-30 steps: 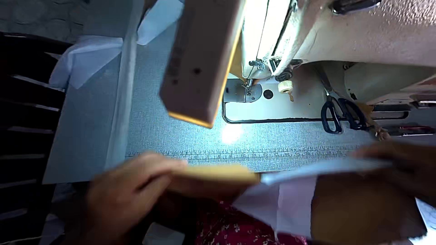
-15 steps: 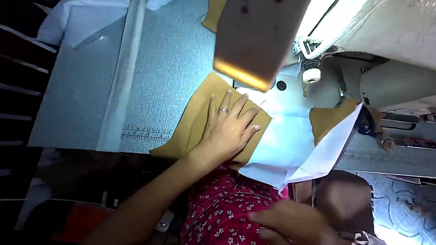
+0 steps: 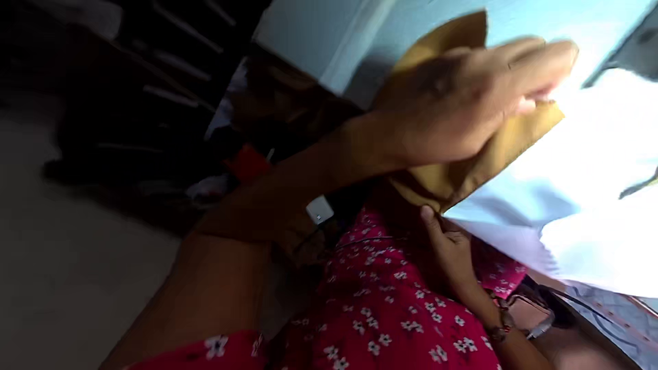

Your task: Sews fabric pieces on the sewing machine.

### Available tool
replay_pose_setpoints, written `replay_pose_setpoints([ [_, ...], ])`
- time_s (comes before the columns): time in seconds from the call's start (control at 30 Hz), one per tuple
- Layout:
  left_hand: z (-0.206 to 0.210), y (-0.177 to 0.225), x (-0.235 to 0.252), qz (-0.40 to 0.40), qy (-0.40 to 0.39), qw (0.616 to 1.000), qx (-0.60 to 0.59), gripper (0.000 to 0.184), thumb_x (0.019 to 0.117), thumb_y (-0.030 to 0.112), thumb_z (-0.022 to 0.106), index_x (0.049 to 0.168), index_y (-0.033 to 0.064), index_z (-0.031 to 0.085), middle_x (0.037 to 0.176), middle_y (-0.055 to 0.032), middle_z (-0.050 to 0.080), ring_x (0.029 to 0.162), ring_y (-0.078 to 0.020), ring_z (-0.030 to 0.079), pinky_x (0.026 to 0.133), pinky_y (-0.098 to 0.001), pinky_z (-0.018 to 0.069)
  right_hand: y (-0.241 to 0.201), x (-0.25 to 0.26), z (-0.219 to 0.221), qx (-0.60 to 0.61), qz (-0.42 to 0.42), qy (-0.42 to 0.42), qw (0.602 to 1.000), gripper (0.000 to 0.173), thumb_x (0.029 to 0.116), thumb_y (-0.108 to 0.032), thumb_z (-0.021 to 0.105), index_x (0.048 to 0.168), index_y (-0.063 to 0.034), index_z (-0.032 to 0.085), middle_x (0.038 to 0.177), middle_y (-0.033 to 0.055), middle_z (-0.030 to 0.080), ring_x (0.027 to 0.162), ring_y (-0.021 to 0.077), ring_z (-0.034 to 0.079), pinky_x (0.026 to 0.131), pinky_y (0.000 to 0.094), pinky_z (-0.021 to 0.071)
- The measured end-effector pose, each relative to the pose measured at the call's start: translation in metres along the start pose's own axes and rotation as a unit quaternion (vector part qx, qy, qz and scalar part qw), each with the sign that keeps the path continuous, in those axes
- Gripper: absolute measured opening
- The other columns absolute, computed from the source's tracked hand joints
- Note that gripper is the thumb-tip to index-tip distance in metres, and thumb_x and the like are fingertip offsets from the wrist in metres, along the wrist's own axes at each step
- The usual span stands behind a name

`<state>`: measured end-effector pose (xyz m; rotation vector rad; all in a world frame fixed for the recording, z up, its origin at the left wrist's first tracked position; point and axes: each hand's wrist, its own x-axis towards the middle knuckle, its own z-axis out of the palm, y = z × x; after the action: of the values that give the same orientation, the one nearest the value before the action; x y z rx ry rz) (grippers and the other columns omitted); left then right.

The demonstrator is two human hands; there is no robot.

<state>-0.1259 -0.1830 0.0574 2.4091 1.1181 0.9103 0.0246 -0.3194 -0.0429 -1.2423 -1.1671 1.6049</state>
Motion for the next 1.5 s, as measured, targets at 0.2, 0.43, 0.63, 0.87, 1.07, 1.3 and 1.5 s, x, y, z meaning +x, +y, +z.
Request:
replay_pose_setpoints([
  [0.2,-0.105,-0.009,-0.113,-0.28,-0.038,0.946,0.159,0.027,0.1027,0.019,0.058,0.109,-0.0042,0.07,0.101,-0.0187,0.072,0.093,-0.0187,0.068,0.085,-0.0333,0.0526,-0.013,0.02,0.031,-0.057,0.005,-0.334,0.941,0.025,0.1023,-0.014,0.055,0.085,-0.0042,0.07,0.073,-0.0102,0.062,0.071,-0.0112,0.056,0.067,0.0103,0.0472],
  [0.43,-0.125,0.024,-0.168,-0.595,-0.058,0.773,0.212,0.032,0.1001,0.013,0.063,0.129,0.0013,0.061,0.092,-0.0251,0.066,0.082,-0.0438,0.065,0.074,-0.0651,0.0492,-0.017,0.021,0.073,0.089,0.215,-0.511,0.828,0.029,0.1051,-0.012,0.048,0.08,-0.0114,0.063,0.075,-0.0123,0.059,0.074,-0.0065,0.057,0.073,0.0156,0.0475],
  [0.63,-0.106,0.018,-0.166,-0.613,-0.07,0.755,0.22,0.034,0.1008,0.014,0.062,0.134,0.0067,0.06,0.084,-0.0193,0.065,0.075,-0.0397,0.063,0.067,-0.0619,0.0481,0.0,0.016,0.07,-0.011,0.184,-0.448,0.875,0.028,0.1041,-0.017,0.055,0.081,-0.0067,0.067,0.073,-0.0095,0.06,0.07,-0.0071,0.056,0.067,0.0141,0.046],
  [0.87,-0.095,0.016,-0.151,-0.584,-0.079,0.775,0.226,0.032,0.1039,0.015,0.056,0.134,0.0066,0.061,0.081,-0.0169,0.064,0.071,-0.036,0.061,0.065,-0.0581,0.0473,0.01,0.004,0.063,-0.06,0.08,-0.313,0.945,0.012,0.0937,-0.01,0.066,0.092,-0.005,0.056,0.073,-0.0019,0.062,0.065,-0.0007,0.059,0.063,0.0165,0.0494],
  [1.07,-0.095,0.008,-0.165,-0.529,0.017,0.832,0.164,0.029,0.1037,0.017,0.056,0.129,0.0041,0.062,0.083,-0.0047,0.065,0.068,-0.0085,0.056,0.066,-0.0275,0.0486,0.014,0.012,0.058,-0.151,-0.017,-0.33,0.932,0.052,0.0974,-0.007,0.059,0.149,-0.007,0.052,0.106,0.0153,0.075,0.092,0.0244,0.075,0.086,0.0443,0.0598],
  [1.3,-0.097,0.01,-0.182,-0.436,0.122,0.89,0.061,0.032,0.1006,0.012,0.061,0.127,-0.0062,0.057,0.087,0.0057,0.063,0.075,0.0076,0.057,0.073,-0.0102,0.0492,0.01,0.037,0.048,-0.04,0.068,-0.238,0.968,0.034,0.0923,-0.002,0.064,0.126,-0.0017,0.061,0.085,0.0,0.068,0.074,0.0025,0.063,0.07,0.0215,0.0535],
  [1.5,-0.104,0.009,-0.197,-0.413,0.098,0.905,0.01,0.022,0.097,0.005,0.063,0.117,-0.0034,0.064,0.104,0.0066,0.069,0.091,0.0085,0.063,0.086,-0.0116,0.0531,0.009,0.052,0.049,0.013,-0.013,-0.185,0.983,0.028,0.096,-0.002,0.064,0.124,0.0001,0.065,0.084,-0.0012,0.069,0.07,-0.0014,0.062,0.066,0.0161,0.0526],
])
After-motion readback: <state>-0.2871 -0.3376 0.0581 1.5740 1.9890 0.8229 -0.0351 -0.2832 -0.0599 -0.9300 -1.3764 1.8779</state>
